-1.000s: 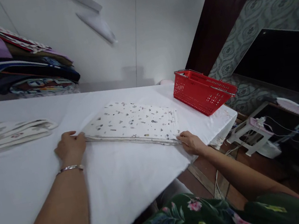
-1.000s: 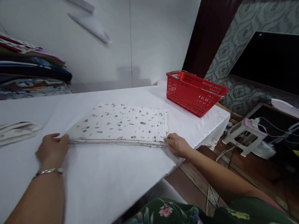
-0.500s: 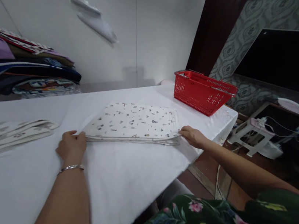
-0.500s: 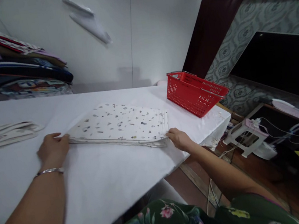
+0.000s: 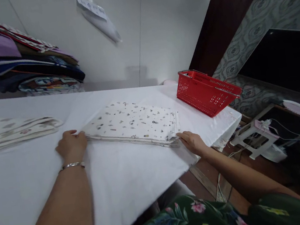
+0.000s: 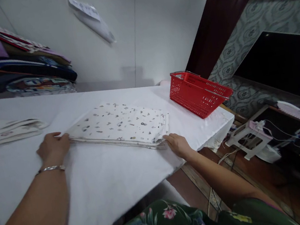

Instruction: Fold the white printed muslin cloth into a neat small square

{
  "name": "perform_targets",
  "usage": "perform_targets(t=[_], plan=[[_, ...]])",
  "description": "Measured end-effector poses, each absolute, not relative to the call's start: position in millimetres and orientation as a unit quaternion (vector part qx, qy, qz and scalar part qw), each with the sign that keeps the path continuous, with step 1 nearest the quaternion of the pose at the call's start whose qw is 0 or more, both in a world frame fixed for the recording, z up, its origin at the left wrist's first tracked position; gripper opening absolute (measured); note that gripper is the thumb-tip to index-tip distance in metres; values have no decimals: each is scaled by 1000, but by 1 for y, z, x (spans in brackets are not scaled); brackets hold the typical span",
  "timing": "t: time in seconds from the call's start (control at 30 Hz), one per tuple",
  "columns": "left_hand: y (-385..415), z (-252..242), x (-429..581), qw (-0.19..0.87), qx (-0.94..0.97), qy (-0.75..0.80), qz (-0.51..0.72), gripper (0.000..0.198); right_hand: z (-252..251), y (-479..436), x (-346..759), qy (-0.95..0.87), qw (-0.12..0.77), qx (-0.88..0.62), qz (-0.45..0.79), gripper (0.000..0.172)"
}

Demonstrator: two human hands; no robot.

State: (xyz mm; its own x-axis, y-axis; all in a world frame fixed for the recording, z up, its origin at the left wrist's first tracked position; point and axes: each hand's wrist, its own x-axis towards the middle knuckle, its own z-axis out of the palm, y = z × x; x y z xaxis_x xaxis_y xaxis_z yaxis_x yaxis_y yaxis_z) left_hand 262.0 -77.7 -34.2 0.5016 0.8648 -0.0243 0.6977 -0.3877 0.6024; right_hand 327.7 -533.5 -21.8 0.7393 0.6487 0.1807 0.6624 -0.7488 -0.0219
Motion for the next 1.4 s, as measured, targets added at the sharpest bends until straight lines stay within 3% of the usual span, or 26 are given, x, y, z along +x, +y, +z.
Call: perform_targets(t=[0.13,0.5,0.77,0.97,1.1,1.27,1.4], plan=[[-76,-36,262,287,814,480,156,41,-26,-525,320,-340,75,-934,-78,33],[-73,-38,261,296,817,470,156,40,-36,-534,312,-380,-13,-925,-25,46],[-77,-34,255,267,823,466,187,36,-53,-534,328,-390,-8,-910,-142,37],[-98,-27,244,165,870,426,183,35,-43,-572,372,-421,-2,-859,-292,33],[-114,-30,221,138,889,419,125,31,-53,-583,374,-493,-1,-820,-291,33],[-130,-20,179,101,897,405,146,33,-60,-600,368,-456,14,-840,-292,33],[-149,-25,152,84,906,405,87,28,-90,-622,366,-500,35,-828,-252,36]])
